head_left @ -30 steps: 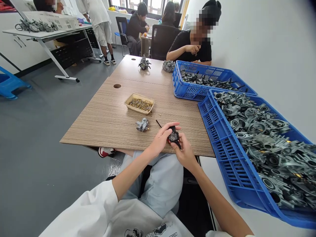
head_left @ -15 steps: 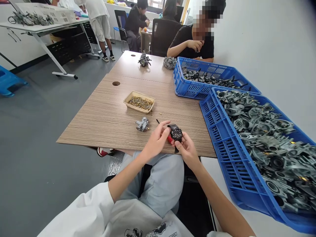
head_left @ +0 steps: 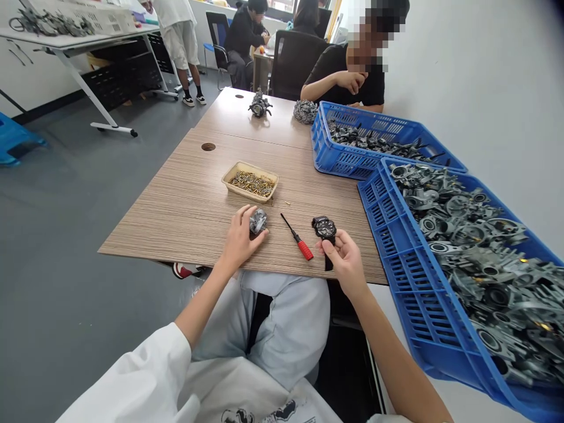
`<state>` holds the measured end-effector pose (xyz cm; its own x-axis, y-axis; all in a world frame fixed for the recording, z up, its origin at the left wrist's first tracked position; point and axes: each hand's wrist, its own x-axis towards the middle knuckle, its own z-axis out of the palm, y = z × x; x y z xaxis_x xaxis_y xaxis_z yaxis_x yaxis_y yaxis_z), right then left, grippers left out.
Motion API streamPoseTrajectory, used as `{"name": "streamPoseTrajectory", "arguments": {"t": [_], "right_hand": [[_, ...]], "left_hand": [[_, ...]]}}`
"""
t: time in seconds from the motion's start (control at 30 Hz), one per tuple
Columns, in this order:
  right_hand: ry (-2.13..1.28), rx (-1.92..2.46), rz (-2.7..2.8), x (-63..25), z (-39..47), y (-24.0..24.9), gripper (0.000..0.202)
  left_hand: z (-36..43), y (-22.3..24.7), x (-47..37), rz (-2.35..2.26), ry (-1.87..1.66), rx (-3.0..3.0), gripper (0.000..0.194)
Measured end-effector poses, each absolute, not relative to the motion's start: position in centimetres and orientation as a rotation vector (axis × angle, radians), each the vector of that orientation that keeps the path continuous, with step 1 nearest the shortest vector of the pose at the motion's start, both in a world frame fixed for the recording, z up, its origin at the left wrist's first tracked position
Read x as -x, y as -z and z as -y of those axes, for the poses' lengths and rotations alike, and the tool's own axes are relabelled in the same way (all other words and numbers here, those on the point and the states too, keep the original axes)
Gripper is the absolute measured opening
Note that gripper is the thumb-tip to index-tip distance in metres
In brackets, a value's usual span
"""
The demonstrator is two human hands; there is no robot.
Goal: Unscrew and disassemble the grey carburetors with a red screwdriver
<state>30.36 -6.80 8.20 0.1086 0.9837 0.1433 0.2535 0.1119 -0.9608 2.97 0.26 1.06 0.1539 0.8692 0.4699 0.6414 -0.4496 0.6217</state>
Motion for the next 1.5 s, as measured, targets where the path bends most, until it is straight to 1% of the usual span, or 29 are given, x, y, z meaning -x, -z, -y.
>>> {"name": "streamPoseTrajectory", "arguments": {"t": [0.13, 0.23, 0.33, 0.47, 0.6, 0.73, 0.8, 0.87, 0.97, 1.0, 1.1, 1.17, 1.27, 1.37, 1.5], "right_hand": [[-0.367, 1.597, 1.476, -33.0, 4.1, -6.6, 0.027], [-0.116, 1.796, 1.544, -35.5, 2.1, -4.8, 0.027], [-0.016, 1.987, 1.581, -37.8, 0.8, -2.9, 0.031], [0.039, 2.153, 1.595, -39.8, -0.2, -1.3, 0.035], [0.129, 2.123, 1.609, -40.1, -0.4, -1.0, 0.036], [0.289, 1.912, 1.625, -37.3, 1.2, -1.5, 0.044], [0.226, 1.758, 1.726, -35.0, 2.6, -1.8, 0.044], [0.090, 1.636, 1.873, -32.6, 3.9, -1.9, 0.044], [-0.056, 1.570, 2.055, -30.2, 5.2, -1.6, 0.049], [-0.086, 1.569, 2.089, -29.8, 5.4, -1.5, 0.047], [-0.185, 1.586, 2.087, -29.7, 5.3, -1.0, 0.030], [-0.307, 1.586, 1.998, -30.1, 5.0, -0.8, 0.027], [-0.584, 1.502, 1.820, -31.0, 4.4, -0.8, 0.031], [-0.837, 1.377, 1.708, -31.7, 3.8, -1.1, 0.039], [-0.942, 1.292, 1.713, -32.2, 3.5, -1.6, 0.054]], "left_hand": [[-0.4, -1.0, -3.0, -1.399, -1.162, -2.089, 0.054], [-0.4, -1.1, -2.9, -1.365, -1.153, -2.042, 0.058], [-0.4, -1.0, -2.9, -1.354, -1.127, -2.011, 0.062], [-0.6, -0.7, -2.9, -1.378, -1.131, -1.949, 0.059], [-0.7, -0.6, -2.9, -1.398, -1.126, -1.937, 0.059], [-0.8, -0.7, -2.9, -1.444, -1.143, -1.929, 0.057], [-0.8, -0.7, -2.9, -1.487, -1.155, -1.912, 0.055], [-0.9, -0.6, -2.8, -1.533, -1.167, -1.892, 0.053], [-0.9, -0.6, -2.8, -1.575, -1.188, -1.866, 0.050], [-0.9, -0.7, -2.7, -1.577, -1.193, -1.862, 0.049], [-0.8, -0.7, -2.7, -1.577, -1.191, -1.849, 0.049], [-0.8, -0.7, -2.8, -1.602, -1.175, -1.835, 0.048], [-0.9, -0.4, -2.8, -1.636, -1.151, -1.849, 0.047], [-1.1, 0.1, -2.8, -1.624, -1.132, -1.904, 0.050], [-1.3, 0.3, -2.7, -1.623, -1.093, -1.945, 0.056]]}}
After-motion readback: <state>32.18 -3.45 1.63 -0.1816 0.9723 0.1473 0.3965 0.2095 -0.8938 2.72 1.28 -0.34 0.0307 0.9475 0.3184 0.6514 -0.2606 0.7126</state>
